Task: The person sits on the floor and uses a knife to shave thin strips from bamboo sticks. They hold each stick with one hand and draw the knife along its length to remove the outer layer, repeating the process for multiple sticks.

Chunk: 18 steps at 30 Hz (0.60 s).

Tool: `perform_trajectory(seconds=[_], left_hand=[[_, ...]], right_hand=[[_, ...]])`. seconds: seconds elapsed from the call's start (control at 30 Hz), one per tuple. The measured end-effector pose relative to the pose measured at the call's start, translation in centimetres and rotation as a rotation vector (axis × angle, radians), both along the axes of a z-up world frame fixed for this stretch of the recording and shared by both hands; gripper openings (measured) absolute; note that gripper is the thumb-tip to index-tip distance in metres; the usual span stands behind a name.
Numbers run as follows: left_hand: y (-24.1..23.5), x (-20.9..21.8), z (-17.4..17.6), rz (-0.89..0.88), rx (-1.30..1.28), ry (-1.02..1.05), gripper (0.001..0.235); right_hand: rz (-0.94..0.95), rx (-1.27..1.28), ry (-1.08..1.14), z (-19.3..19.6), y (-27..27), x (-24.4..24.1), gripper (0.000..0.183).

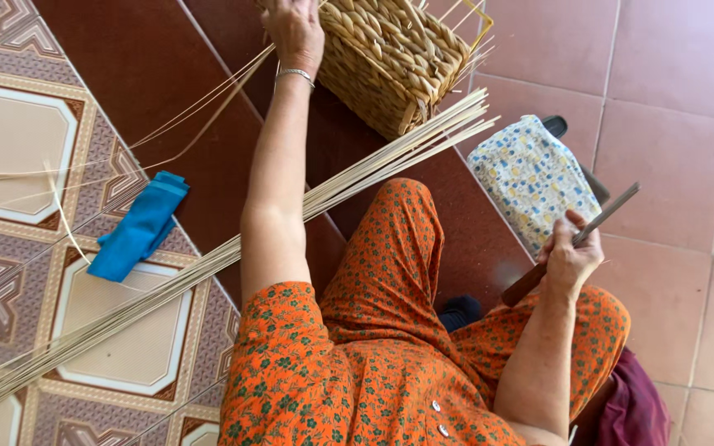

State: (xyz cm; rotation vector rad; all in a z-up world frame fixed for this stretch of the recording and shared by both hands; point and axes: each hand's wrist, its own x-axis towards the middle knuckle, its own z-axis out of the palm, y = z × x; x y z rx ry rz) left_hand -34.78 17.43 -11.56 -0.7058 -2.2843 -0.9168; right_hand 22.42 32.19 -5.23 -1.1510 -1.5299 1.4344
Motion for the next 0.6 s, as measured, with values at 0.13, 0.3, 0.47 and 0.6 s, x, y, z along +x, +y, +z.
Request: perform_trajectory(seconds=[0.13, 0.3, 0.47, 0.6], left_hand=[[2.4, 1.3, -2.2, 0.064, 0.028, 0.059, 0.024], [0.7, 2.6, -2.8, -0.026, -0.254, -0.075, 0.070], [-7.2, 6.5, -0.6, -0.105, -0.246, -0.282, 0.119], [-14.2, 11.6, 0.0, -0.150, -0.349, -0.376, 0.140]], right_hand=[[-0.005, -0.055, -0.051, -0.5, -0.6, -0.6, 0.025], [0.000, -0.061, -0.091, -0.2, -1.0, -1.6, 0.025], [0.057, -0.045, -0.098, -0.6, -0.9, -2.6, 0.028], [0.138, -0.056, -0.069, -1.8, -0.7, -3.3, 0.030]])
